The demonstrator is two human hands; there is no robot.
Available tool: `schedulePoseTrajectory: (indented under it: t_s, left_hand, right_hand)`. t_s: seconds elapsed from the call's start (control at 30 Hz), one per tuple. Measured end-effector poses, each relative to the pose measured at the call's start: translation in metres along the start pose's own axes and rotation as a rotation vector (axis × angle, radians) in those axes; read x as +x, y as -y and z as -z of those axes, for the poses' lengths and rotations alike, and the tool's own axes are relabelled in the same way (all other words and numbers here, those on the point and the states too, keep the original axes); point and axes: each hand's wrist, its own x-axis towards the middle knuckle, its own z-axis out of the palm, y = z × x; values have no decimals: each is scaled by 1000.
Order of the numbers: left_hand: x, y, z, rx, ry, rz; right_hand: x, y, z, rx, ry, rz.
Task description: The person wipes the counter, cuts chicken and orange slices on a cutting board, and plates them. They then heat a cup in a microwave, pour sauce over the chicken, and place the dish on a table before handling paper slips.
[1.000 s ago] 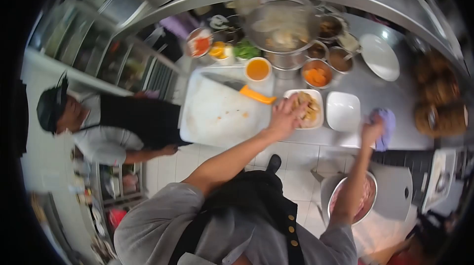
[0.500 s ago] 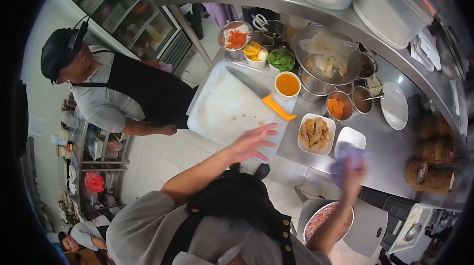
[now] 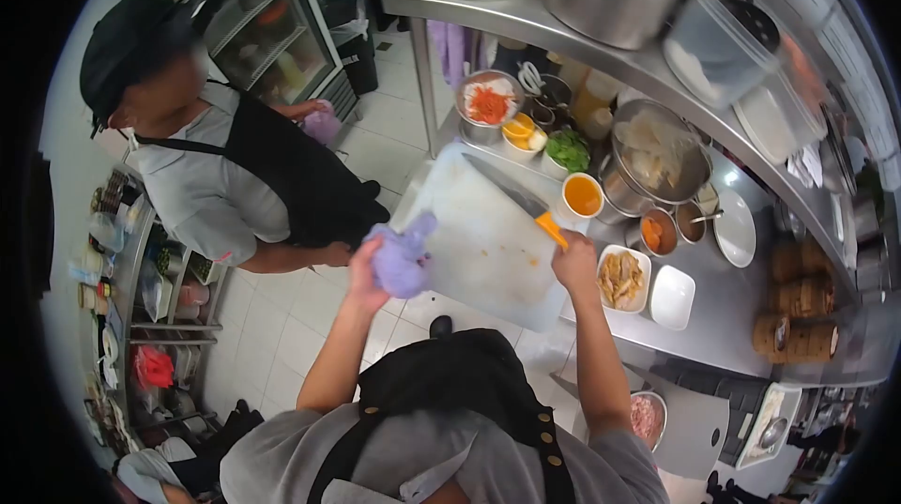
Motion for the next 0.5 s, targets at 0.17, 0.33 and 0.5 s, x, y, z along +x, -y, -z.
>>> schedulePoseTrajectory:
  t_s: [0.17, 0.33, 0.5]
  left_hand:
    - [-46, -34, 72, 303, -32, 33]
    - [-58, -32, 78, 293, -268, -121]
    - [4, -23, 23, 300, 297, -294]
  right_hand:
    - [15, -12, -36, -407, 139, -31]
    - [36, -7, -27, -339, 501, -139]
    - [-55, 0, 0, 502, 325, -303]
